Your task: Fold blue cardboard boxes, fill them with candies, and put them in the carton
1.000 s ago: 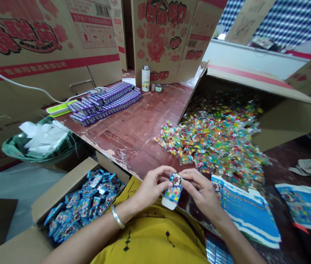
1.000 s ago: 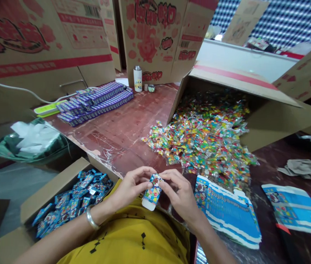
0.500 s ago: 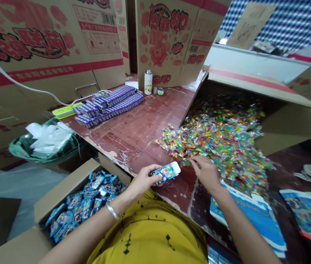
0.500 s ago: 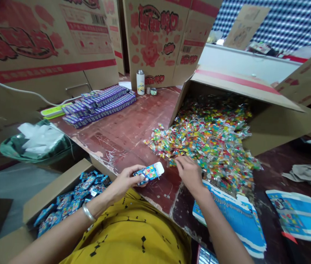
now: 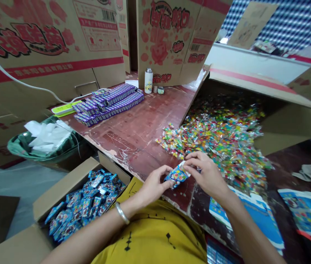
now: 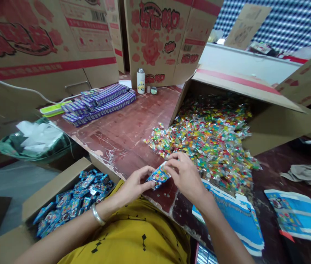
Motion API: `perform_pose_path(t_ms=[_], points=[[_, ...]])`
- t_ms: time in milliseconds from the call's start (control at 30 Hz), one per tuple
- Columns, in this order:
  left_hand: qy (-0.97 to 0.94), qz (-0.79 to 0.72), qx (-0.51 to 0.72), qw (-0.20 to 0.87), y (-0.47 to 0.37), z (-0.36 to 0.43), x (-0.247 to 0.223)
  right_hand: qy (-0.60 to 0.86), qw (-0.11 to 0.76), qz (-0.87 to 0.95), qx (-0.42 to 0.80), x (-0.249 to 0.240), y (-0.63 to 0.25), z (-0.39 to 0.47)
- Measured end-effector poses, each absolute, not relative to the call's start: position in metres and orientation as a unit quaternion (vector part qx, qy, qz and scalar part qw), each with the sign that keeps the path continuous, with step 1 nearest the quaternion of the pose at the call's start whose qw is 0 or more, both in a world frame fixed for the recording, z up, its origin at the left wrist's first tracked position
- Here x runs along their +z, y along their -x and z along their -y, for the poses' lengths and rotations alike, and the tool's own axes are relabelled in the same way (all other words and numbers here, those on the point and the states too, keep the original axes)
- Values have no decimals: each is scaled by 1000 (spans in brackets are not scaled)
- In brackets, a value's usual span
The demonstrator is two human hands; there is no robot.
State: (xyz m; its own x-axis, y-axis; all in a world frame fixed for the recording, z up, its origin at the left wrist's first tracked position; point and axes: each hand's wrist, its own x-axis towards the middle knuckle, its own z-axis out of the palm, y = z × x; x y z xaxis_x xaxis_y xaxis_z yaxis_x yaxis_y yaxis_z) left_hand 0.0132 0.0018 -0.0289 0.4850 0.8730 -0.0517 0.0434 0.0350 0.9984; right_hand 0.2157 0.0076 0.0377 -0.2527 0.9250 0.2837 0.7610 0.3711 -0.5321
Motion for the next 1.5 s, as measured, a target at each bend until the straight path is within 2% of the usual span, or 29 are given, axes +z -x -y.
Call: perform_pose_path(t_ms=[133, 267, 367, 433, 600, 800, 900, 1067, 1233, 1333, 1500], points=[[-562, -342, 379, 651, -23, 4, -23, 518, 313, 760, 236, 30, -209, -6], [-497, -323, 443, 673, -28, 9, -12, 520, 391, 654, 386, 21, -209, 9], [-492, -311, 449, 678, -29, 12, -8, 511, 438, 589, 447, 10, -206, 20], [-502, -308, 433, 683, -29, 13, -9, 519, 458, 579, 431, 3, -203, 24], [-521, -321, 401, 682, -28, 11, -14, 543, 502, 601, 304, -4, -193, 27], [-493, -316, 442, 679, -29, 10, -12, 521, 600, 515, 321, -7, -181, 26], [-499, -327, 437, 673, -28, 14, -11, 511, 571, 536, 354, -1, -181, 22], [-564, -357, 428, 609, -20, 18, -11, 525, 472, 546, 451, 13, -193, 13], [-612, -345, 389, 595, -11, 17, -9, 538, 419, 556, 475, 15, -202, 3], [-606, -333, 388, 610, -8, 17, -7, 532, 414, 575, 464, 17, -201, 2], [-563, -324, 399, 647, -6, 14, -9, 513, 412, 657, 368, 20, -195, 17]])
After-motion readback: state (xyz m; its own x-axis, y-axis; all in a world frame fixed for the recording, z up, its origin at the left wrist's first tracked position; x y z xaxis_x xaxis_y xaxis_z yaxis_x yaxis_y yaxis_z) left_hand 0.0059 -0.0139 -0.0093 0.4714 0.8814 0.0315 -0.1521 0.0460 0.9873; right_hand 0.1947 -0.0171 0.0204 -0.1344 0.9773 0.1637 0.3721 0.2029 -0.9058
